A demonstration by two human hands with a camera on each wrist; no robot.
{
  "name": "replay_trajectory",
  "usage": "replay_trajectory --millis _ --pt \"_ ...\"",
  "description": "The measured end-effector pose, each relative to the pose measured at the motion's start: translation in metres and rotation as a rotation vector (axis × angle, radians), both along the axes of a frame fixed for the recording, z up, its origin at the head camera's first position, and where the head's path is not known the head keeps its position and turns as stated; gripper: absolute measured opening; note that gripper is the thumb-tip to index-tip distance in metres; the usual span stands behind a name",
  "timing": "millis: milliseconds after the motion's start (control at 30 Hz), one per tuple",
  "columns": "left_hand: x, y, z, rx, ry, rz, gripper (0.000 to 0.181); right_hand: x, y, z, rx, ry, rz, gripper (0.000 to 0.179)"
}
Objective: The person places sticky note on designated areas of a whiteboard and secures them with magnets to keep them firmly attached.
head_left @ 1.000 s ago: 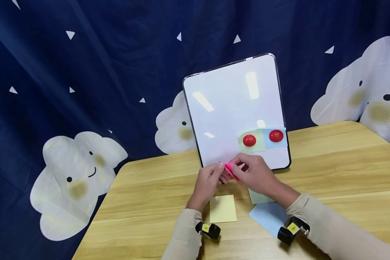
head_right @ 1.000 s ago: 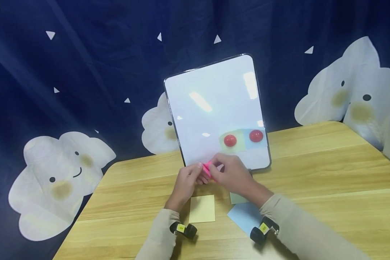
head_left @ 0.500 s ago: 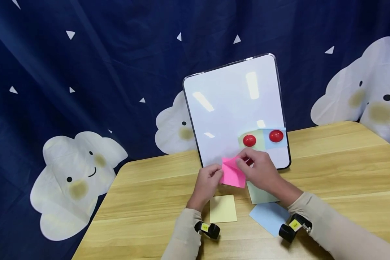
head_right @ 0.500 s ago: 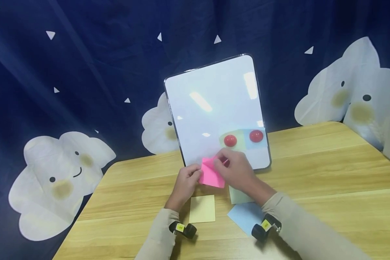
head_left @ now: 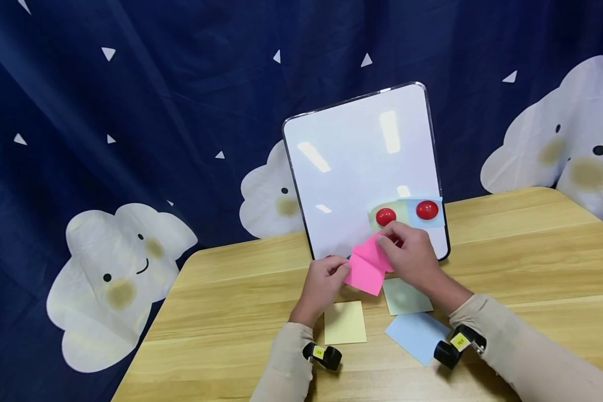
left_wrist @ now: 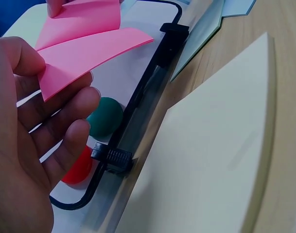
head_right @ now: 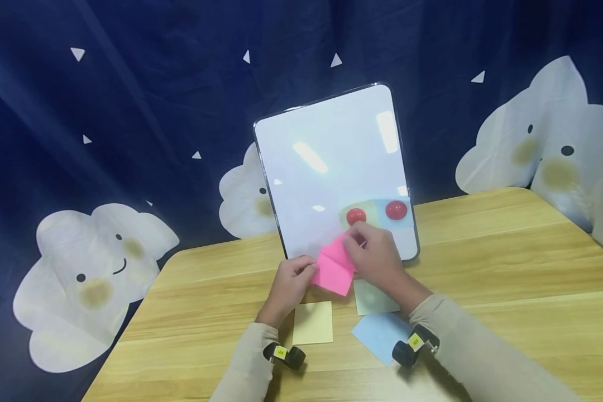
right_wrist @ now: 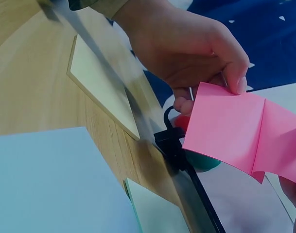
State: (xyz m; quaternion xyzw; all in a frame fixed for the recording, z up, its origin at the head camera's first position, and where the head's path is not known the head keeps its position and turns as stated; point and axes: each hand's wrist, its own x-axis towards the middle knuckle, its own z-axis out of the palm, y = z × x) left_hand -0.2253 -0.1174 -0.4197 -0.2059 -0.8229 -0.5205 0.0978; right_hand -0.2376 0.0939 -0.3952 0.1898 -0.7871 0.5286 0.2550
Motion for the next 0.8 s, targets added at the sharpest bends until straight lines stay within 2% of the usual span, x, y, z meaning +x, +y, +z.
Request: replay_trajectory --millis 300,333,400,500,567,633,800 --pt "0.0 0.001 -0.001 -0.041 -0.029 0.009 0.02 -0.002 0.003 0.002 -0.009 0.014 -0.059 0.011" --pt "0.001 0.002 0.0 -0.046 -0.043 0.013 0.02 -0.002 0.003 0.003 -0.009 0.01 -0.067 0.011" --pt "0.006 0.005 0.009 -0.047 -0.057 0.009 0.02 -0.002 0.004 0.004 -0.01 0.0 -0.08 0.011" --pt "0.007 0.006 0.009 -0.062 -0.069 0.013 0.02 -0.002 0.004 0.004 -0.013 -0.013 -0.098 0.013" --pt "0.007 0.005 0.008 -0.068 -0.063 0.011 0.02 -0.002 0.004 0.004 -0.018 -0.021 -0.108 0.013" --pt "0.002 0.003 0.0 -0.078 -0.063 0.014 0.021 -0.003 0.003 0.003 -0.02 -0.027 -0.122 0.013" --pt "0.002 0.003 0.0 -0.078 -0.058 0.003 0.022 -0.003 0.003 0.003 -0.019 -0.062 -0.156 0.015"
